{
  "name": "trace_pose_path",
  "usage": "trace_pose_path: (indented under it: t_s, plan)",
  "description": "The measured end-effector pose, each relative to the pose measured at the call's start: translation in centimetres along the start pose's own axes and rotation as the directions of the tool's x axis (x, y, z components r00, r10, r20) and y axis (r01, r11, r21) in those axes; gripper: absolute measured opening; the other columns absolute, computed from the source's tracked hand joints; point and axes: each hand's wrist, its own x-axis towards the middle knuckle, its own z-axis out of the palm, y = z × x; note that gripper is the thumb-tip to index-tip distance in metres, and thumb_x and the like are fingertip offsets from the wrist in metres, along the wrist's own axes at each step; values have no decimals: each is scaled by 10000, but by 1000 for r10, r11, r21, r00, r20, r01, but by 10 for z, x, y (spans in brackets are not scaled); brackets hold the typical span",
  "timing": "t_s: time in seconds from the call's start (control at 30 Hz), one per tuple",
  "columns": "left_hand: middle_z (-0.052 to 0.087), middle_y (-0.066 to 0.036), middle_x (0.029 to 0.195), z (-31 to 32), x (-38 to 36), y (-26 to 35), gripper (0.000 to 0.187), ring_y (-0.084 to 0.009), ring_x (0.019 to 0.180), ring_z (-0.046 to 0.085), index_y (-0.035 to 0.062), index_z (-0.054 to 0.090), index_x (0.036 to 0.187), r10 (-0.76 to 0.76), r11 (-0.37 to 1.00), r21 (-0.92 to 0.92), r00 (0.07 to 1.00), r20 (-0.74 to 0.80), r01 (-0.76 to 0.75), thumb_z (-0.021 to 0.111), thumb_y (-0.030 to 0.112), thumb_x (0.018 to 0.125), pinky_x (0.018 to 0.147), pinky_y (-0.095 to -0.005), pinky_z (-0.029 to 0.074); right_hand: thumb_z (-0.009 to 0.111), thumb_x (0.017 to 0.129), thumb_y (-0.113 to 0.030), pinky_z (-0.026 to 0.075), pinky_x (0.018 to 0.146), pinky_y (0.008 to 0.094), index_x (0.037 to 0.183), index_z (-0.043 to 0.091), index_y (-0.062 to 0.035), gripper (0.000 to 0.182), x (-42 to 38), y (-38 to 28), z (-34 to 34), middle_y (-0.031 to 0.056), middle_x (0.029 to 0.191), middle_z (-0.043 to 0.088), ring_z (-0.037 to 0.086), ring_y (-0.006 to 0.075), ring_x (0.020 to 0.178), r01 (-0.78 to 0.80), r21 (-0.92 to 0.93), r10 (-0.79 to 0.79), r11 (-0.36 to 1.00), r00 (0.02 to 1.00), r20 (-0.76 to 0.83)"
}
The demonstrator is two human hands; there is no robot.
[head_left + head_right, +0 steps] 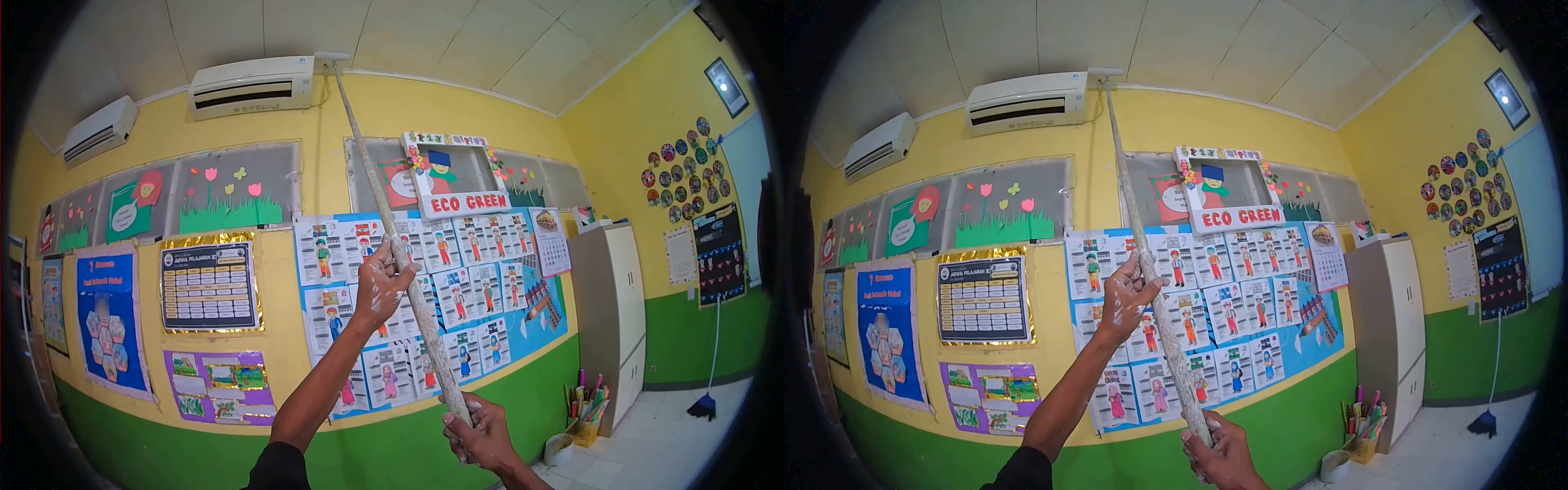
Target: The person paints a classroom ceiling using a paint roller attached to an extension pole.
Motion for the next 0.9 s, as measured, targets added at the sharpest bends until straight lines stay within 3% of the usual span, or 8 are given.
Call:
trace_pose_path:
  t_s: [0.27,0.33,0.47,0.9]
  plan:
    - [610,-218,1267,-16,2,-21,791,-207,1103,630,-204,192,1484,10,1000,-14,1000,-16,-11,688,-23,895,899,-279,547,629,971,-64,389,398,271,1299,567,35,348,18,14,13,49,683,575,503,98,466,3,2,-3,1000,1000,-14]
    - [598,-195,1270,-6,-4,-11,687,-200,1108,623,-172,286,1465,-43,999,12,999,-7,43,663,-35,907,924,-291,538,632,968,-60,384,392,270,1306,563,43,360,7,10,8,50,681,575,502,98,461,6,13,-6,1000,1000,-29]
    - [608,-170,1242,35,-11,23,621,-187,1100,617,-157,354,1442,-15,1000,7,1000,19,15,657,-40,912,939,-293,531,641,958,-56,377,379,270,1302,559,59,372,-28,-12,-16,58,672,575,502,100,450,19,8,-19,1000,998,-58]
    - [592,-172,1256,195,-26,161,647,-185,1131,599,-160,338,1446,-41,999,2,998,53,41,680,-22,913,961,-303,529,660,940,-51,378,383,268,1280,568,77,374,-171,-130,-120,71,662,562,484,107,456,-2,66,5,998,999,-46]
